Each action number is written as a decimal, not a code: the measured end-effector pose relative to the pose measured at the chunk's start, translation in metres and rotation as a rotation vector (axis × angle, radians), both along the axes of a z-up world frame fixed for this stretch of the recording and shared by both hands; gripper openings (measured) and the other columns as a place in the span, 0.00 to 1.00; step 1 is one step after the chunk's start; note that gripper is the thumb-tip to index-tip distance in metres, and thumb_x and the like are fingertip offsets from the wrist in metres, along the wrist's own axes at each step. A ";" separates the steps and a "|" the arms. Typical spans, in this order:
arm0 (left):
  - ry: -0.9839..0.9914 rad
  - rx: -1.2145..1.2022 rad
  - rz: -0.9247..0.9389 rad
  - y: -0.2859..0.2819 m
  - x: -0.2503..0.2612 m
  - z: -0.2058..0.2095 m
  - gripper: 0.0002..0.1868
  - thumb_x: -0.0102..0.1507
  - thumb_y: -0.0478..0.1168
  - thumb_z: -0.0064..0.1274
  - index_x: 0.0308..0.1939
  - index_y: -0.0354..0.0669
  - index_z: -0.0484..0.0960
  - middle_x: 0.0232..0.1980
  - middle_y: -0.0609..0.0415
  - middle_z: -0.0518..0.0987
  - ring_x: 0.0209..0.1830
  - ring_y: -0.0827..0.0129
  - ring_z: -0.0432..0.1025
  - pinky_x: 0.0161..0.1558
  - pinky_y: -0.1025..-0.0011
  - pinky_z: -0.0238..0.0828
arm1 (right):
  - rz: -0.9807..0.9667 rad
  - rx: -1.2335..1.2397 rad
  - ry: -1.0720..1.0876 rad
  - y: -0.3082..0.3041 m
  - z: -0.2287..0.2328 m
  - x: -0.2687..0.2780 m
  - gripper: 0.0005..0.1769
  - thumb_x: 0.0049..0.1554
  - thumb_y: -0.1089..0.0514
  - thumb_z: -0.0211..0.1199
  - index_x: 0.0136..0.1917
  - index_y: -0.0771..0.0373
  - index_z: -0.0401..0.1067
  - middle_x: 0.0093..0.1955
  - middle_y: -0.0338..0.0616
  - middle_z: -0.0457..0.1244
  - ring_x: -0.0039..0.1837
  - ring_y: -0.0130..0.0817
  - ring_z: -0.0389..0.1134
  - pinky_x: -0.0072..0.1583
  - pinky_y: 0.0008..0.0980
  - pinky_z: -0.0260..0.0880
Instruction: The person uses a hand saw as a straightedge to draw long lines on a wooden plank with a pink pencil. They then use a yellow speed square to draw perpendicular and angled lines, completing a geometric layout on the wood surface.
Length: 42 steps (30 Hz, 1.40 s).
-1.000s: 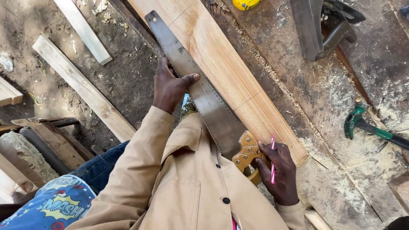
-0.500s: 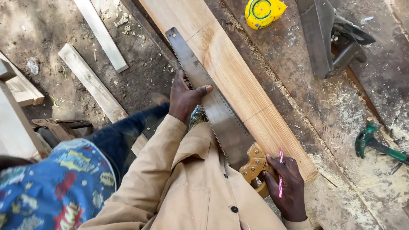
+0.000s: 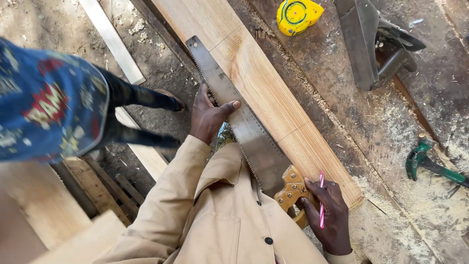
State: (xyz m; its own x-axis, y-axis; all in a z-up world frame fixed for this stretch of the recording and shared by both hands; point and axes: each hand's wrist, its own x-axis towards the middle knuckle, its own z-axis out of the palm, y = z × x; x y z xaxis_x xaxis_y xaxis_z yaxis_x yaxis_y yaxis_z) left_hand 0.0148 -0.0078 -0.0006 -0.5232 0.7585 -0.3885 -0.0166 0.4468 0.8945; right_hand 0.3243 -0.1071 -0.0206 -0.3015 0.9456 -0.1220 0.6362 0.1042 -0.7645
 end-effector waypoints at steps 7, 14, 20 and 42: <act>0.010 0.043 -0.026 -0.001 0.002 -0.001 0.39 0.44 0.41 0.59 0.56 0.37 0.61 0.56 0.46 0.71 0.54 0.63 0.69 0.54 0.66 0.68 | -0.005 -0.038 0.052 0.003 0.009 -0.003 0.21 0.46 0.60 0.62 0.55 0.58 0.69 0.52 0.50 0.59 0.50 0.37 0.66 0.50 0.29 0.65; 0.258 -0.097 -0.063 -0.001 -0.002 -0.016 0.40 0.41 0.50 0.60 0.51 0.36 0.61 0.51 0.45 0.69 0.51 0.61 0.65 0.49 0.66 0.63 | 0.031 -0.081 0.099 0.025 0.039 -0.018 0.19 0.48 0.59 0.59 0.54 0.62 0.68 0.46 0.48 0.62 0.48 0.35 0.66 0.51 0.29 0.68; 0.227 -0.054 -0.059 -0.001 0.001 0.001 0.35 0.42 0.46 0.61 0.49 0.37 0.63 0.48 0.40 0.72 0.50 0.49 0.69 0.50 0.59 0.64 | -0.101 0.118 0.341 0.074 0.060 -0.059 0.20 0.58 0.52 0.46 0.53 0.68 0.68 0.34 0.48 0.63 0.39 0.32 0.64 0.43 0.29 0.65; 0.070 -0.137 -0.012 0.003 0.000 0.024 0.29 0.43 0.43 0.63 0.42 0.40 0.66 0.43 0.34 0.75 0.49 0.40 0.69 0.46 0.54 0.66 | 0.299 0.247 0.618 0.197 0.028 -0.238 0.07 0.53 0.61 0.56 0.45 0.63 0.72 0.36 0.50 0.65 0.45 0.40 0.67 0.46 0.33 0.68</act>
State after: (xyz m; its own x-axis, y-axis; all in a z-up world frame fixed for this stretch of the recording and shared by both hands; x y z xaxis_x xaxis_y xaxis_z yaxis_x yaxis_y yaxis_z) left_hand 0.0153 -0.0048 0.0234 -0.5441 0.7069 -0.4519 0.0498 0.5648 0.8237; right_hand 0.0866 0.0899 0.0071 -0.4958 0.7901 0.3605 0.0137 0.4222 -0.9064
